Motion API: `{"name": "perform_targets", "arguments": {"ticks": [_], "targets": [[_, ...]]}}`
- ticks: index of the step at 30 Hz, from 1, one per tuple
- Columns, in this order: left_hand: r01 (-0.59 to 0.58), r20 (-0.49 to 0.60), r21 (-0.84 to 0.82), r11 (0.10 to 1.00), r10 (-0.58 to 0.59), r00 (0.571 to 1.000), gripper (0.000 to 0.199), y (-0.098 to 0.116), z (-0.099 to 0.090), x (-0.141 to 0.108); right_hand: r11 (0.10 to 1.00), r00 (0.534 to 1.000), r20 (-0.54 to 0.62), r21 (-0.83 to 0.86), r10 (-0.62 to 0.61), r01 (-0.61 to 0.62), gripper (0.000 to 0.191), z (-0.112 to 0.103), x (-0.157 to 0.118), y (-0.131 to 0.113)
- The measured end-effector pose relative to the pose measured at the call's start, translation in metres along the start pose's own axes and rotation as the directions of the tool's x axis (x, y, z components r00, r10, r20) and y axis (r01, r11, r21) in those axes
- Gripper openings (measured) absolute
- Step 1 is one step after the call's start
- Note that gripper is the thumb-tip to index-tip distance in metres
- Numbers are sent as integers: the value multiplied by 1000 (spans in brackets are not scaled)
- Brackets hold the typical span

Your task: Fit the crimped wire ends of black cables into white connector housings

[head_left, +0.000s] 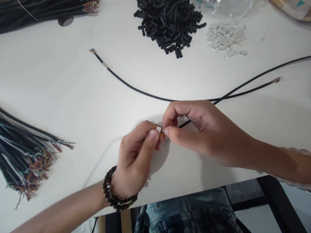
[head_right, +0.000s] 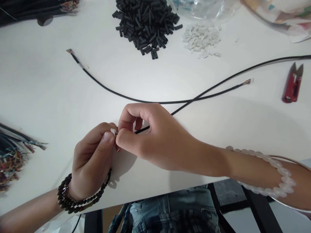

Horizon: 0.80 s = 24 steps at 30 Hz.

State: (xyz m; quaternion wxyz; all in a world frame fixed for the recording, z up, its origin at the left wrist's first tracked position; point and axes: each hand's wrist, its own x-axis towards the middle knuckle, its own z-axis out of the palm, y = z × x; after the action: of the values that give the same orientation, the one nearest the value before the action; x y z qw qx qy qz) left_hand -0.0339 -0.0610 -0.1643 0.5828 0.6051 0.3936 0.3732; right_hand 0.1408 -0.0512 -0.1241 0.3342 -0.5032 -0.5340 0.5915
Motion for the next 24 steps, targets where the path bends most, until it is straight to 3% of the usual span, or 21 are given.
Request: {"name": "perform_targets", "arguments": {"ticks": [13, 24], "targets": [[-42, -51, 232, 972, 55, 997, 32, 8, 1, 3, 1000, 999, 36, -16, 22, -21, 13, 0, -1, 0], [-79, -7, 310, 947, 85, 996, 31, 8, 4, 5, 996, 991, 100, -17, 87, -86, 17, 1, -2, 2]]}}
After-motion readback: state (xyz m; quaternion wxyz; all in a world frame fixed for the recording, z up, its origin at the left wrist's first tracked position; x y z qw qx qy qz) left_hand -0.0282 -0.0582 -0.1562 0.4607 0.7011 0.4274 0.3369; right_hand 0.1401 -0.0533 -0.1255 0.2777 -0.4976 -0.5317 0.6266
